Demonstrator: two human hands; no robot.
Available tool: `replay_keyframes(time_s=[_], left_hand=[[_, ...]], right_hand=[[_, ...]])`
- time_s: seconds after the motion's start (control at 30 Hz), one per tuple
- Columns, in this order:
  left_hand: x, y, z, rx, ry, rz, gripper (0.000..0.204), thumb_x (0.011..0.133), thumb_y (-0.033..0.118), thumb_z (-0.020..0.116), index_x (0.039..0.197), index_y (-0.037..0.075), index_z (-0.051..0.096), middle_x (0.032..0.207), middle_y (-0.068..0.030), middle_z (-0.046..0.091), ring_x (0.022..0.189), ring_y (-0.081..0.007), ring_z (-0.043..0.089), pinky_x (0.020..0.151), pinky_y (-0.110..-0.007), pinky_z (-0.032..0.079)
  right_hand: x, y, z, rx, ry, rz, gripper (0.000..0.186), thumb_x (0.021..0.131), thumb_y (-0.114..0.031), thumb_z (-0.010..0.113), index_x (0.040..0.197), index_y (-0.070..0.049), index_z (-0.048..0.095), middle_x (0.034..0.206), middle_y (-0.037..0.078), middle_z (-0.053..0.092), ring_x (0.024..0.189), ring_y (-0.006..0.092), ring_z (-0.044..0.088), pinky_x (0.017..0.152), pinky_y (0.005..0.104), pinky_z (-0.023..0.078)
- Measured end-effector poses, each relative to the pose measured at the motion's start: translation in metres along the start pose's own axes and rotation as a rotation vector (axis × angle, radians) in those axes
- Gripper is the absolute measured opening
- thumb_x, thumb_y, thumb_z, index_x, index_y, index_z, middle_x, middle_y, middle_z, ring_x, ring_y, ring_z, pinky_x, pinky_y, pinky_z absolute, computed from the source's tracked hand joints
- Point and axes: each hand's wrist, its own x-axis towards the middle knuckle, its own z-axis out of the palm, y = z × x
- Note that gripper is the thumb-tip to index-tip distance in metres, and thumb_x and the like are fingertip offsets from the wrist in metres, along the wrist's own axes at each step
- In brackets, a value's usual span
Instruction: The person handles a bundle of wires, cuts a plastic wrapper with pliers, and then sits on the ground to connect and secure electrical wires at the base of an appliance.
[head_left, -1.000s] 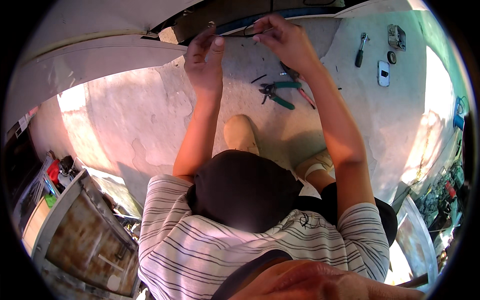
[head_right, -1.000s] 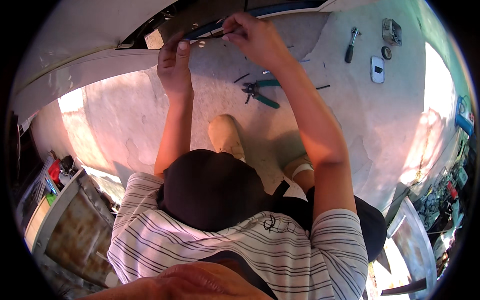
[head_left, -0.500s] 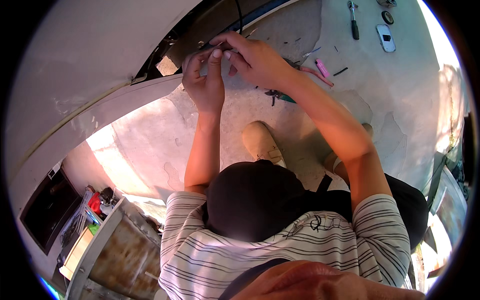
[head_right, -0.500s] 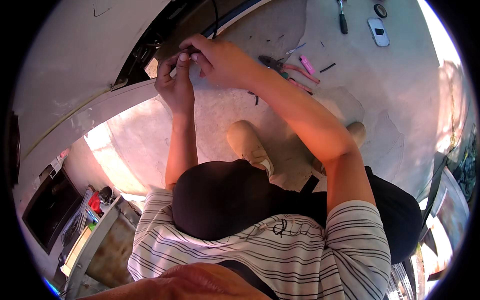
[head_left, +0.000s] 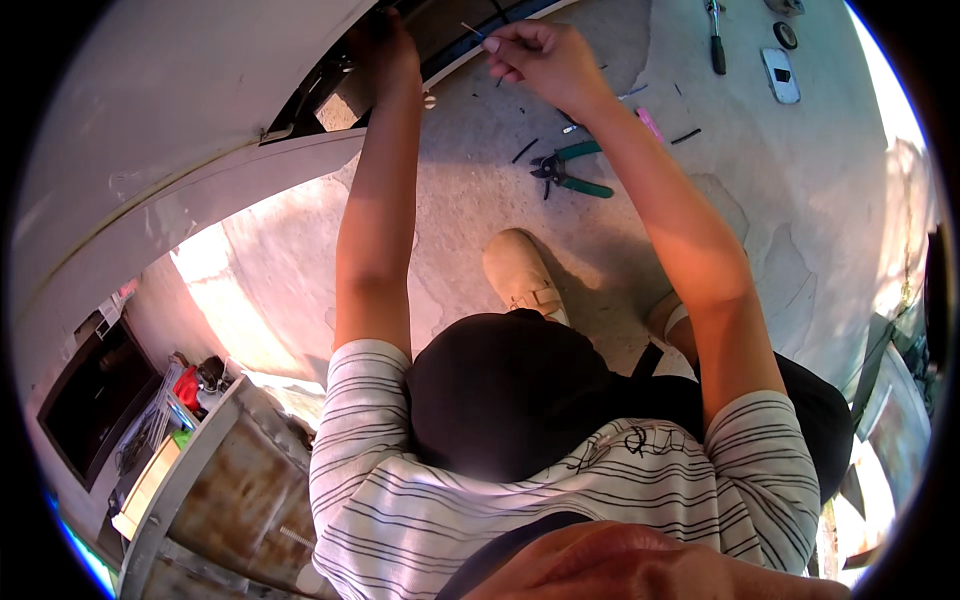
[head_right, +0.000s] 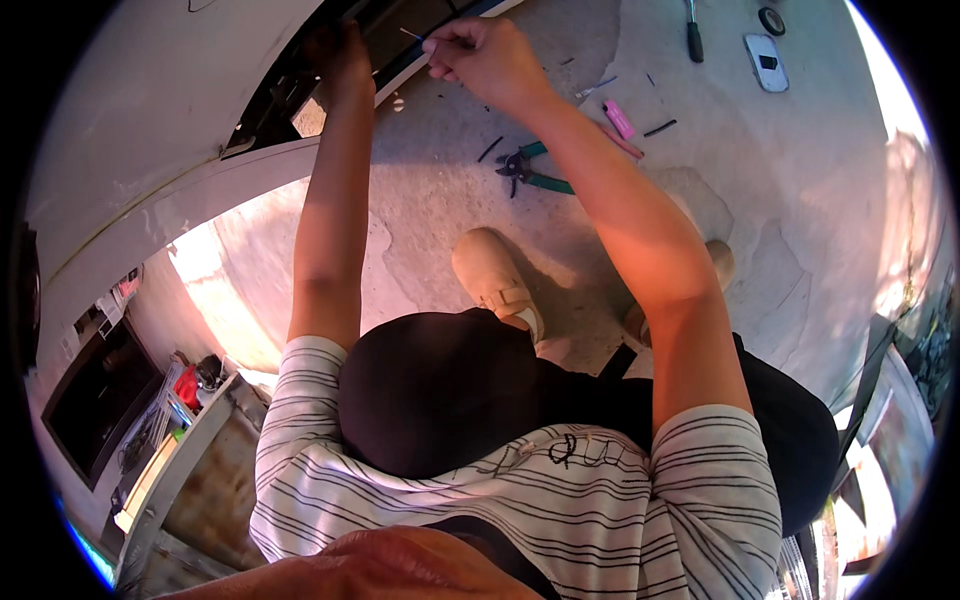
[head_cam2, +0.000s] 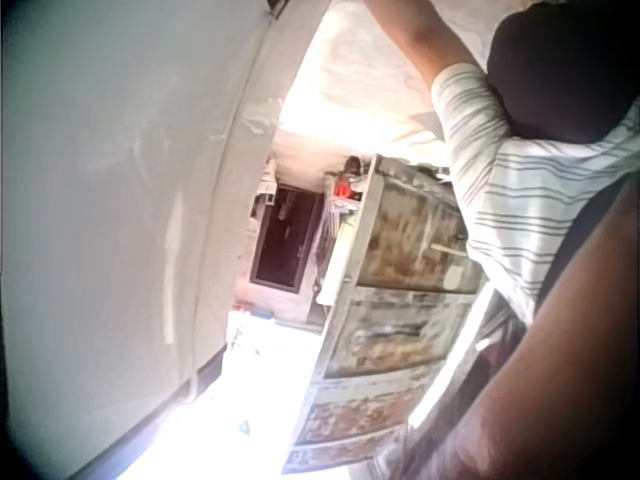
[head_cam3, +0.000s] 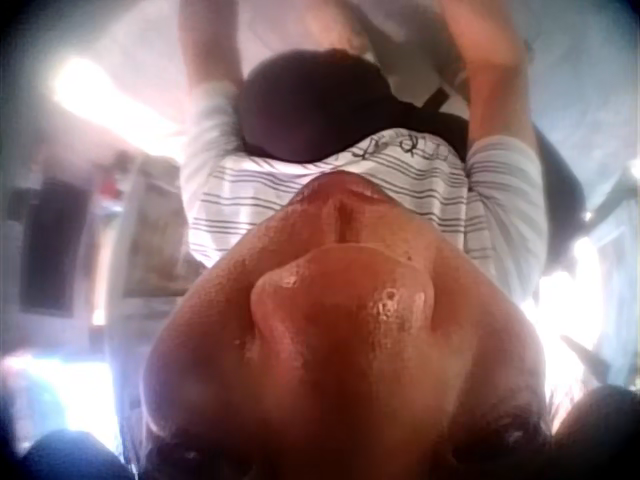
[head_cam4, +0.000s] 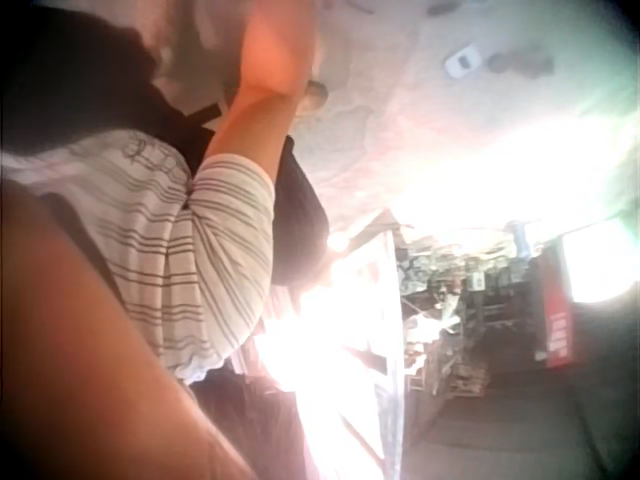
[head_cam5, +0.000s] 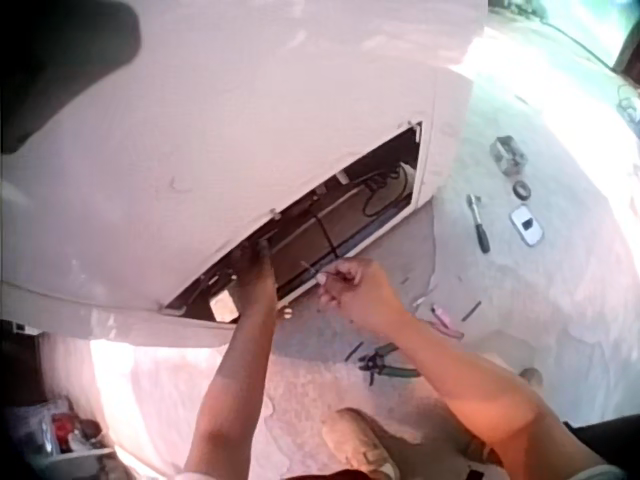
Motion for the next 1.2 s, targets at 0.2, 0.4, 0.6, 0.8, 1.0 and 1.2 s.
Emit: replay_keyframes(time_s=[0.2,0.4,0.6,0.8,1.0,1.2], left_hand=[[0.012,0.000,-0.009,0.514,0.091,0.165,0.029,0.094,0.029,0.059,0.113,0.009,0.066,0.106,-0.0104,0.067,0.101,-0.0254,0.063,0.085,-0.038,0.049],[-0.002,-0.010,-0.030,0.173,-0.037,0.266,0.019,0.089,0.024,0.069,0.097,0.008,0.074,0.098,-0.0103,0.071,0.092,-0.0248,0.065,0.084,-0.033,0.049],[-0.019,-0.018,-0.044,-0.056,-0.144,0.187,0.017,0.093,0.017,0.064,0.103,0.004,0.071,0.097,-0.0091,0.068,0.090,-0.0189,0.064,0.081,-0.031,0.049],[-0.020,-0.035,-0.045,-0.502,-0.241,-0.121,0.019,0.094,0.014,0.064,0.111,0.006,0.066,0.099,-0.0029,0.068,0.087,-0.0109,0.061,0.078,-0.026,0.049],[-0.021,-0.044,-0.050,-0.646,-0.275,-0.240,0.022,0.092,0.007,0.067,0.113,0.005,0.064,0.106,-0.0031,0.068,0.098,-0.0126,0.063,0.087,-0.026,0.052],[-0.020,-0.049,-0.051,-0.762,-0.275,-0.255,0.024,0.092,0.009,0.068,0.115,0.005,0.064,0.107,-0.0032,0.067,0.102,-0.0132,0.062,0.093,-0.028,0.049]], right_hand=[[-0.002,-0.001,-0.003,-0.071,0.029,-0.008,0.026,0.091,-0.023,0.067,0.103,0.000,0.071,0.079,0.008,0.072,0.069,0.0112,0.068,0.065,0.0257,0.054],[-0.005,-0.039,0.009,-0.495,0.155,-0.570,0.020,0.088,-0.023,0.067,0.099,-0.006,0.070,0.080,0.015,0.069,0.071,0.0274,0.067,0.063,0.0359,0.053],[0.026,-0.037,0.031,-0.529,-0.024,-0.149,0.022,0.088,-0.026,0.067,0.098,-0.006,0.070,0.080,0.018,0.068,0.069,0.0306,0.067,0.061,0.0392,0.053],[0.068,-0.007,0.065,-0.579,0.008,-0.295,0.019,0.086,-0.024,0.066,0.095,-0.008,0.072,0.080,0.020,0.069,0.074,0.0368,0.068,0.066,0.0446,0.054],[0.100,0.029,0.085,-0.632,-0.062,-0.347,0.020,0.085,-0.023,0.064,0.099,-0.010,0.072,0.090,0.019,0.071,0.083,0.0342,0.070,0.075,0.0403,0.057],[0.108,0.045,0.099,-0.446,-0.111,-0.229,0.020,0.084,-0.015,0.066,0.099,-0.005,0.071,0.088,0.014,0.073,0.080,0.0241,0.070,0.075,0.0343,0.056]])
